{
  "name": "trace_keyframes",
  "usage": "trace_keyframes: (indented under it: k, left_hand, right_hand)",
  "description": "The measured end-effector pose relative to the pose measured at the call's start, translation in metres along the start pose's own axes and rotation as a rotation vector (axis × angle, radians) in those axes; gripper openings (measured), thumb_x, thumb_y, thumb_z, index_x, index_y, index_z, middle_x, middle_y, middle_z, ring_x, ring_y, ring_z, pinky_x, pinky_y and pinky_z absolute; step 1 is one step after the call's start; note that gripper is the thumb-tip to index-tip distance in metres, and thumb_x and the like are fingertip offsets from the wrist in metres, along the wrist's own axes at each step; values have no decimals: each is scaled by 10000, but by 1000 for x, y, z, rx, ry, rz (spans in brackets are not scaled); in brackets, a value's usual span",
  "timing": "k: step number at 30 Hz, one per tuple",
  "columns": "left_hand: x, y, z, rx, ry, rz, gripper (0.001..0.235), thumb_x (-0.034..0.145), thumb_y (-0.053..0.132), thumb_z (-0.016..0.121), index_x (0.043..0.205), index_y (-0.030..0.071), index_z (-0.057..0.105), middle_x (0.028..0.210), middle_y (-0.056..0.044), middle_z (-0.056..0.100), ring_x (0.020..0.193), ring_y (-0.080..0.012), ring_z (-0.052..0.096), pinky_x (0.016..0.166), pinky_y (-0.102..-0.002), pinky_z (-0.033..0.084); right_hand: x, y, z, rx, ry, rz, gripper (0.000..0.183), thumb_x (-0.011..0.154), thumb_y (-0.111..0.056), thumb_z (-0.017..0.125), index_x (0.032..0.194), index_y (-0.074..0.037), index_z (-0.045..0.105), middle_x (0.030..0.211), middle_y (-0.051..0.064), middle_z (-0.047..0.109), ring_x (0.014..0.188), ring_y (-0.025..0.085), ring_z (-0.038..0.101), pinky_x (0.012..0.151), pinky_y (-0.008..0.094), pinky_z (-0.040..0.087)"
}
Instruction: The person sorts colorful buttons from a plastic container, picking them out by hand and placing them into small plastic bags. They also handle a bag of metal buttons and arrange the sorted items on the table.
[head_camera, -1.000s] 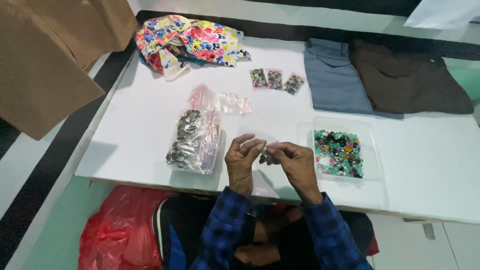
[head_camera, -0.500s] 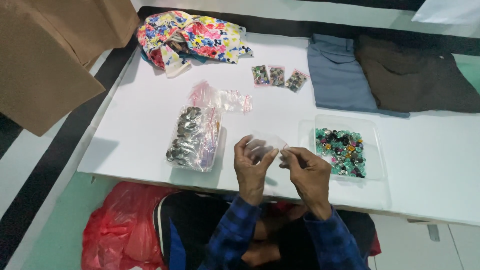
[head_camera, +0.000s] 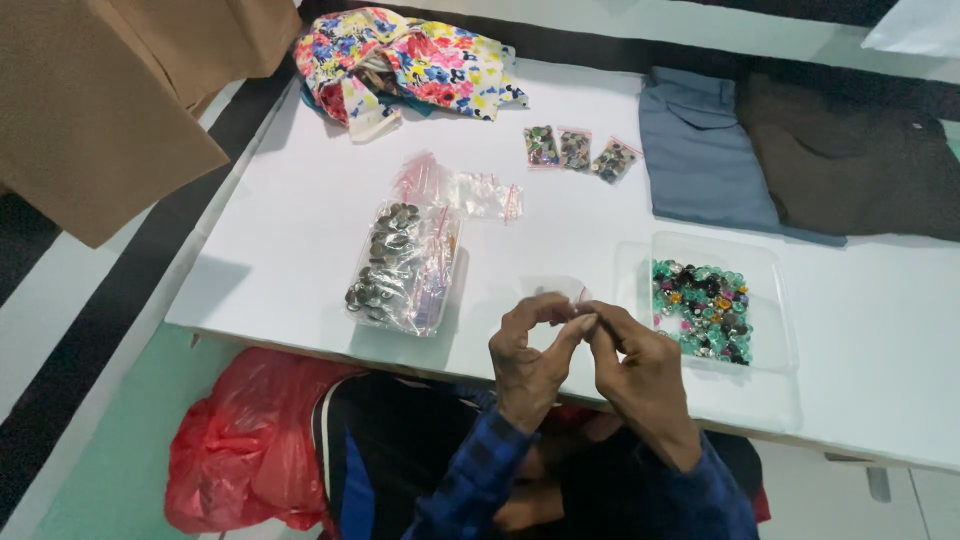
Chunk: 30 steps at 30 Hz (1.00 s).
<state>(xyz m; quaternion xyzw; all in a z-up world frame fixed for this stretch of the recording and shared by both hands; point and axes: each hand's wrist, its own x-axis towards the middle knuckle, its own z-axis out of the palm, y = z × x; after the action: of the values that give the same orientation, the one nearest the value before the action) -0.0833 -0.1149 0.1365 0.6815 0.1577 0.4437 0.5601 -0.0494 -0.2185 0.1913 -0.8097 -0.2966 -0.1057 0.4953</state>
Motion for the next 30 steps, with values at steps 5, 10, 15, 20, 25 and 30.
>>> trace_keyframes:
  k: [5, 10, 15, 20, 25, 30]
  left_hand:
    - [8, 14, -12, -63, -159, -56, 132, 829, 191, 821, 897, 116, 736, 865, -14, 754, 809, -135, 709, 821, -277, 580]
    - [14, 21, -22, -193, -296, -153, 137, 919, 167, 709, 865, 50, 757, 748, -41, 730, 684, -144, 680, 662, -262, 575]
    - [11, 11, -26, 191, -237, 185, 160, 994, 148, 613, 1000, 45, 734, 964, -92, 771, 931, -258, 732, 863, -367, 556]
    - [8, -4, -24, 387, -355, 412, 189, 954, -32, 515, 1090, 11, 639, 1025, -118, 718, 979, -296, 703, 897, -432, 544]
    - [12, 1, -31, 393, -427, 403, 182, 977, -45, 511, 1112, -26, 632, 1024, -168, 699, 960, -336, 686, 847, -426, 555]
    - [22, 1, -34, 515, -458, 486, 105, 1036, 107, 526, 1017, 55, 616, 874, -103, 677, 713, -308, 653, 700, -426, 525]
  right_hand:
    - [0, 6, -8, -55, -171, 111, 198, 913, -87, 637, 1092, -149, 698, 812, -3, 789, 699, 74, 718, 612, 229, 541]
    - [2, -5, -12, 104, -240, 224, 218, 891, -62, 698, 1091, -128, 644, 919, 77, 846, 880, 162, 842, 770, 232, 659]
    - [-5, 10, -10, 98, -176, 27, 232, 956, -112, 628, 1138, -86, 487, 884, 74, 821, 823, 145, 828, 719, 249, 650]
    - [-4, 46, -20, -103, -291, -487, 497, 884, 131, 591, 1343, -55, 542, 1144, 146, 713, 969, 205, 749, 839, 286, 602]
    - [10, 34, -36, -241, -400, -696, 432, 929, 80, 570, 1351, -15, 563, 1349, 215, 617, 1213, 303, 670, 1077, 357, 532]
    - [25, 13, -47, -425, -391, -763, 228, 941, 117, 530, 1085, -38, 614, 1048, 124, 663, 854, 257, 680, 765, 337, 565]
